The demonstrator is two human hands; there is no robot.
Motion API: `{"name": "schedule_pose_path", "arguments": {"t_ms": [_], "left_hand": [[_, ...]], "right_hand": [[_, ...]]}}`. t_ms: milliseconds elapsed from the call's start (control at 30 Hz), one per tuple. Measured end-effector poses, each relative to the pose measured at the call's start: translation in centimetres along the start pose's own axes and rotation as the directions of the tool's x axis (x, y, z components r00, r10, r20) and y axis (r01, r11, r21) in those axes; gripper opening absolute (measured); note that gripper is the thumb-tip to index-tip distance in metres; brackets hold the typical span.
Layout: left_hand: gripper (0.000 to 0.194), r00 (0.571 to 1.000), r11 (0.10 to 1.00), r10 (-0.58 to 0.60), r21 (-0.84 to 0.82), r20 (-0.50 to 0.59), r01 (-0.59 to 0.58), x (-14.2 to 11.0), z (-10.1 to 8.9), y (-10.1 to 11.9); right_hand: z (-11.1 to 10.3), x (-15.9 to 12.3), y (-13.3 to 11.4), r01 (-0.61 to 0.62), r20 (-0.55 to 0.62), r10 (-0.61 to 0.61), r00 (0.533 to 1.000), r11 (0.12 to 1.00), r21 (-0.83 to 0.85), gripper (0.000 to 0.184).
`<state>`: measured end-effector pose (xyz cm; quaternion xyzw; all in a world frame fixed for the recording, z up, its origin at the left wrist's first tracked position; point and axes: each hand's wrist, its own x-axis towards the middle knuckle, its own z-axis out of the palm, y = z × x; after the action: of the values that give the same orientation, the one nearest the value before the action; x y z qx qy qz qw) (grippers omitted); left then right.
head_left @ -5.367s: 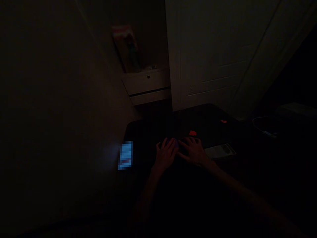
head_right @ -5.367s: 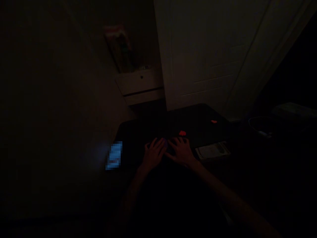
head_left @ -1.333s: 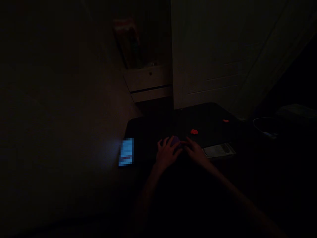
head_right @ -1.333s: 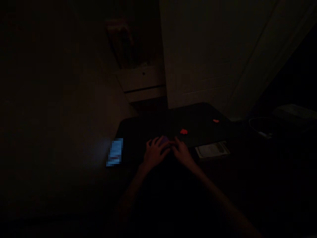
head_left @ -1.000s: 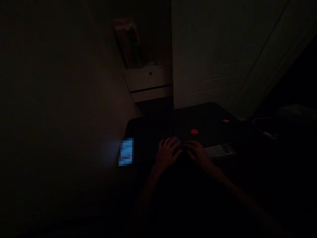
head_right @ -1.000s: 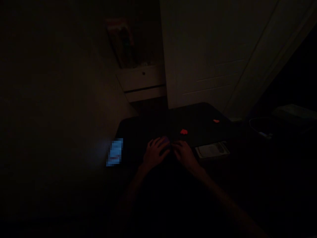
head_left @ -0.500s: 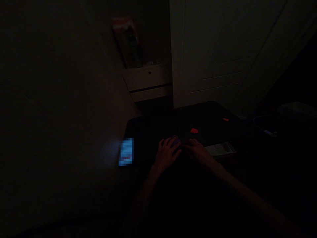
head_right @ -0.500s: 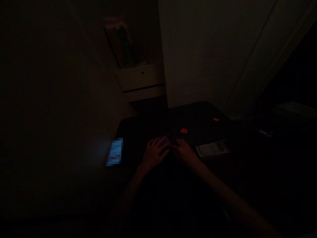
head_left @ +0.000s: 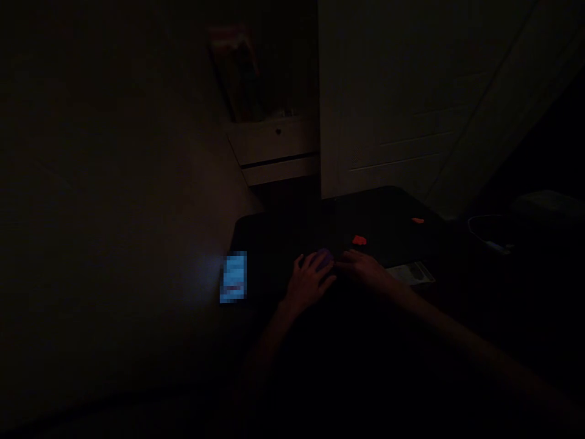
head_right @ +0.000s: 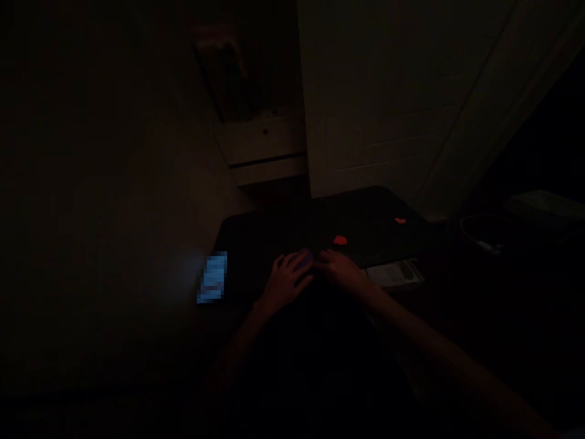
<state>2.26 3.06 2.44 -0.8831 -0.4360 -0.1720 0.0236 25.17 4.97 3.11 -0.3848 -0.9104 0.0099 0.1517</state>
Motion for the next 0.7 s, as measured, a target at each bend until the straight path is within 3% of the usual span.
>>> {"name": "schedule_pose_path", "arguments": {"t_ms": [367, 700], "left_hand": [[0.042, 0.999, 0.996, -0.039, -0.086, 0.0, 0.039, 0.1, -0.1, 0.0], [0.041, 0.999, 0.997, -0.039, -0.064, 0.008, 0.04, 0.1, -0.2, 0.0]], "right_hand": [[0.5, -1.0, 0.6, 0.027, -0.035, -0.026, 0.999, 1.0, 0.006, 0.038], [-0.2, 0.1, -0.5, -0.017, -0.035, 0.017, 0.999, 1.0, 0.014, 0.04]]}}
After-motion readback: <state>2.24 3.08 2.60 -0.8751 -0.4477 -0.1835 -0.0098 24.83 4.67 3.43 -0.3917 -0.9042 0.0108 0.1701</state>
